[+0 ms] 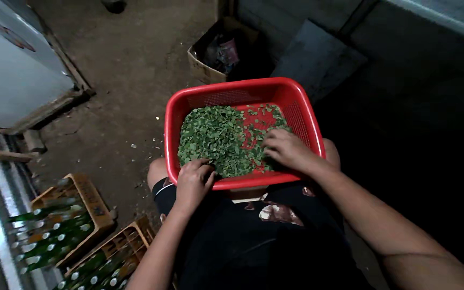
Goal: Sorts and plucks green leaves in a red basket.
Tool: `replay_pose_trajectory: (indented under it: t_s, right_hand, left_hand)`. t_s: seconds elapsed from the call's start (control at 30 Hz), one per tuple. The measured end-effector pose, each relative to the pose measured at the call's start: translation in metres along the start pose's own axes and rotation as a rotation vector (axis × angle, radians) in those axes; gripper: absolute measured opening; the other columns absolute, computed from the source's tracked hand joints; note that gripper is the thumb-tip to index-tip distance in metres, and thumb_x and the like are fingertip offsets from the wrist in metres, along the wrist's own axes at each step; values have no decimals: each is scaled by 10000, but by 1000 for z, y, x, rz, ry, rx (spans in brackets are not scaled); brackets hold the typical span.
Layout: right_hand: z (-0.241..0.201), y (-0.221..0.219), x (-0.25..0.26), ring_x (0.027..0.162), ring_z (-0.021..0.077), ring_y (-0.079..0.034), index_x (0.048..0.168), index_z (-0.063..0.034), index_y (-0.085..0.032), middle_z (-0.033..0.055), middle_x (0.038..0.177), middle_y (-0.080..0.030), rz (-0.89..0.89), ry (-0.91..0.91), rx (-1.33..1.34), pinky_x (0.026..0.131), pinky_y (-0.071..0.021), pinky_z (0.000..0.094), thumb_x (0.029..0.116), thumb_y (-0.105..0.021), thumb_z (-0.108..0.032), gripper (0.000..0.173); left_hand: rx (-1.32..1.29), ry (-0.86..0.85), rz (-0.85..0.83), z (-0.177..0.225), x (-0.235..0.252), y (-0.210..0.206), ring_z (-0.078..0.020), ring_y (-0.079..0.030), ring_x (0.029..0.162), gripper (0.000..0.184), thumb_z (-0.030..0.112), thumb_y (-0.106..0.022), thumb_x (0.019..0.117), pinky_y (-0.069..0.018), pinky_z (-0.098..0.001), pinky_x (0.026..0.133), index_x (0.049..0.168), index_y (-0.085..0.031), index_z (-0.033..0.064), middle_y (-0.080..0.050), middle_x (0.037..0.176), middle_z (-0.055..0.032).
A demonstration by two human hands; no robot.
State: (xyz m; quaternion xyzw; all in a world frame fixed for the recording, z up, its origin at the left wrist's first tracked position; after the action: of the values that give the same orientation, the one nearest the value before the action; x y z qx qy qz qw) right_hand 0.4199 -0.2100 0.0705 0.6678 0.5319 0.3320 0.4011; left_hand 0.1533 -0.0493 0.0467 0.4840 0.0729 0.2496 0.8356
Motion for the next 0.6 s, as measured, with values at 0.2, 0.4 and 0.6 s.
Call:
replay_pose_trajectory:
  t_s: [0.2,0.4,0.6]
  right_hand:
    - [-25,-57,54,1171,379,-603,1135,-38,-743,195,1175,-656,-436,177,98,1031,-472,557,970,-675,-122,197]
    - [-20,-64,62,1162,389,-605,1102,11,-736,223,1174,-647,-474,143,124,1041,-461,550,1000,-621,-110,196]
    - [-31,-24,41,947,111,-619,1006,15,-693,83,1058,-649,-203,-196,814,866,-531,294,969,-655,-63,95]
  left_hand:
    - [-4,1,0,1,-8,0,-323,-673,1166,210,206,-641,968,-508,-537,1011,1012,-782,57,-723,1217,-127]
    - [-18,12,0,2,-5,-1,-316,-678,1156,205,209,-646,967,-515,-526,1004,1012,-783,63,-727,1207,-116]
    - [-438,53,38,11,5,2,-192,-699,1112,210,143,-627,980,-547,-349,997,1037,-758,-10,-734,1161,-144]
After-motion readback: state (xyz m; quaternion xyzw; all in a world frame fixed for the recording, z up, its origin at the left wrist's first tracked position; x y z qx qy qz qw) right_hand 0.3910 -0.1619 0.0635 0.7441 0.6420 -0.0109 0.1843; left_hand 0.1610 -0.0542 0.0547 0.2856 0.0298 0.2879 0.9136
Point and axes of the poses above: each hand's wrist, its own x-axis towards the middle knuckle, its own y-axis out of the back of the hand, z = x × y, the point moved 1 cm from there along x, towards the middle knuckle
